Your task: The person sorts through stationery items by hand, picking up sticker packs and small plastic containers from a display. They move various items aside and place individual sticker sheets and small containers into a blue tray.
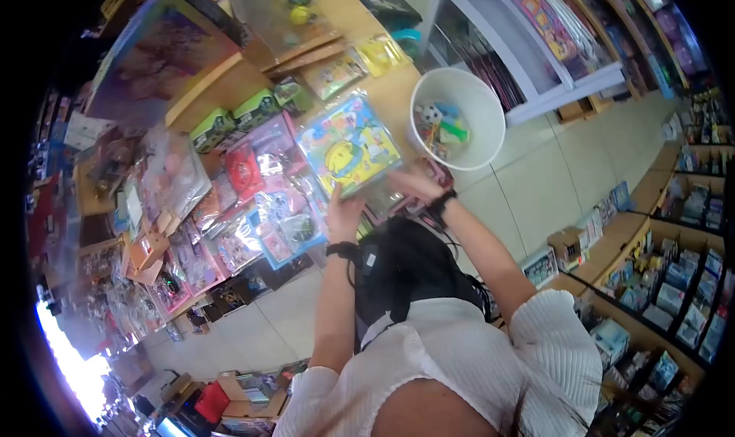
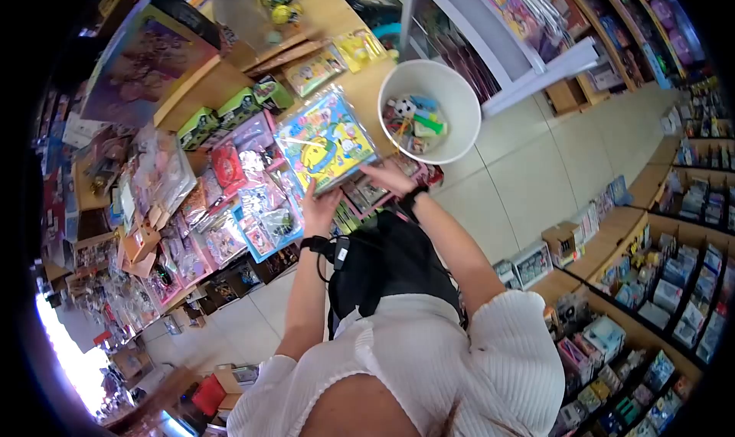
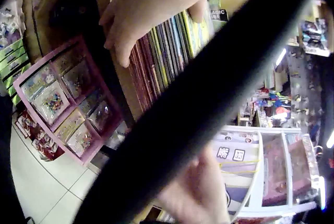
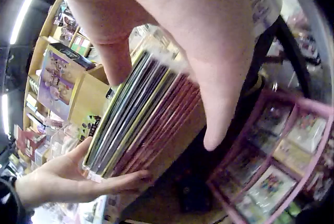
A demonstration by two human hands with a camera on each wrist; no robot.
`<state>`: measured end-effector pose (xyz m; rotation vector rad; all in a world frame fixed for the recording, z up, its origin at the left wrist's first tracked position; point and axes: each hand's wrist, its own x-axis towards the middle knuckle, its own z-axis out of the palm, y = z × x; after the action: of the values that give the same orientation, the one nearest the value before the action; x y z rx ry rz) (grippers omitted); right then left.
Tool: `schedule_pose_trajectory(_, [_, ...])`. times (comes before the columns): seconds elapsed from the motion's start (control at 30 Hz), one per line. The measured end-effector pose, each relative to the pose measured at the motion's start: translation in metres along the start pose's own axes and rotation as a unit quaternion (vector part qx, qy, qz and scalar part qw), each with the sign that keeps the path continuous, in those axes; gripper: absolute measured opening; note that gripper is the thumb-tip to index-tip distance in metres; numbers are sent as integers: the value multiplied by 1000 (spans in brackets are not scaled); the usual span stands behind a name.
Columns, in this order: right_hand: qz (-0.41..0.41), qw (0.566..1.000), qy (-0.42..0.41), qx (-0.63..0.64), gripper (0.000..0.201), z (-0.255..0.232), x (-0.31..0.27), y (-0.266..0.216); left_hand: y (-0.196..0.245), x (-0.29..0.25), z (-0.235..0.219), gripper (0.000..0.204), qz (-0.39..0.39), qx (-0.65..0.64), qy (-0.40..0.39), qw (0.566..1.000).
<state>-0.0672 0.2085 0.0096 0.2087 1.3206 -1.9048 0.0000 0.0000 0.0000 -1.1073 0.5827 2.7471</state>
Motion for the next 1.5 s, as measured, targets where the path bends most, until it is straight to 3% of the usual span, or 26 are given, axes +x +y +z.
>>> schedule_pose_trajectory(0.03, [-13, 998, -52, -44, 34, -9, -4, 10, 6, -5, -2, 51, 7, 10, 28, 1000])
schedule_pose_trajectory(0.1, [-38, 995, 81, -35, 24, -50, -64, -7, -21, -15, 30, 41, 27, 30, -13, 999])
schedule_pose_trajectory(0.13, [-105, 993, 34, -50, 27, -69, -62, -6, -3, -8, 26, 44, 21, 43, -40, 998])
schedule_pose_trajectory(0.17, [-154, 980, 122, 38, 29, -90, -62, 2, -5, 26, -18, 48, 157, 313, -145, 925])
schedule_pose_trajectory(0.2, [-193, 966, 174, 3, 36, -105, -96, 9, -15, -23, -20, 50, 166, 419, -77, 889])
schedule_pose_trajectory(0.23, [-218, 948, 228, 50, 47, -121, -135, -3, -43, -30, -1, 49, 49, 20, -132, 990])
schedule_pose_trajectory(0.27, [-189, 928, 294, 126, 58, -137, -137, -19, -40, -35, 0, 49, 8, 61, -106, 993])
schedule_pose_trajectory(0.33, [-170, 940, 264, 133, 65, -140, -139, -63, -49, 3, -15, 57, -21, -42, -103, 994])
schedule_pose_trajectory(0.37, [-151, 957, 233, 90, 64, -110, -141, -91, -37, -12, 6, 60, -23, -45, -23, 998])
schedule_pose_trajectory(0.5, [-181, 965, 191, -19, 48, -72, -95, -91, 4, -46, 30, 54, 0, -41, 7, 999])
schedule_pose_trajectory(0.73, [-177, 964, 197, -25, 43, -49, -66, -124, -2, -13, 16, 52, -13, -108, -46, 993])
schedule_pose_trajectory(0.83, [-165, 965, 204, -10, 37, -64, -49, -113, -3, -12, 7, 46, 35, 37, -64, 997])
schedule_pose_trajectory(0.9, [-187, 964, 186, 19, 43, -58, -52, -102, -2, 14, -42, 44, 150, 417, -88, 892])
schedule_pose_trajectory(0.97, [-198, 959, 201, -30, 49, -47, -66, -90, 2, -26, -18, 44, 170, 419, -37, 891])
schedule_pose_trajectory(1.03, [-221, 952, 209, -38, 55, -46, -52, -51, 8, 2, -43, 41, 385, 566, -82, 724])
schedule_pose_trajectory(1.1, [-149, 974, 152, -78, 59, -24, -65, -45, 8, -26, 15, 42, 228, 372, 71, 897])
schedule_pose_trajectory(1.13, [-98, 966, 139, -196, 57, -4, -81, -57, 7, -4, 3, 44, 230, 404, 73, 882])
schedule_pose_trajectory(1.17, [-220, 901, 121, -355, 54, -19, -55, -33, 5, 12, -10, 45, 239, 425, 87, 869])
schedule_pose_trajectory(1.2, [-164, 877, 140, -430, 50, 5, -72, -51, 3, 17, -13, 47, 245, 433, 87, 863])
schedule_pose_trajectory(1.27, [-191, 838, 164, -484, 46, 19, -56, -52, 9, 14, -8, 47, 241, 464, 78, 849])
schedule_pose_trajectory(1.3, [-322, 818, 176, -443, 48, 10, -24, -27, 15, 5, 1, 47, 229, 485, 74, 841])
schedule_pose_trajectory(1.33, [-293, 837, 157, -435, 50, -2, 5, -8, 15, -4, 11, 46, 218, 471, 74, 852])
schedule_pose_trajectory(1.37, [-211, 898, 117, -369, 51, 38, -36, -47, 20, -13, 15, 45, 209, 457, 81, 861])
schedule_pose_trajectory(1.4, [-196, 907, 121, -353, 51, 46, -31, -46, 25, -11, 7, 47, 218, 456, 60, 861])
schedule_pose_trajectory(1.43, [-268, 936, 73, -215, 52, 36, -1, -23, 24, -2, -2, 48, 229, 451, 37, 862])
schedule_pose_trajectory(1.5, [-140, 963, 84, -215, 45, 39, -11, -37, 28, 11, -6, 50, 205, 537, 71, 815])
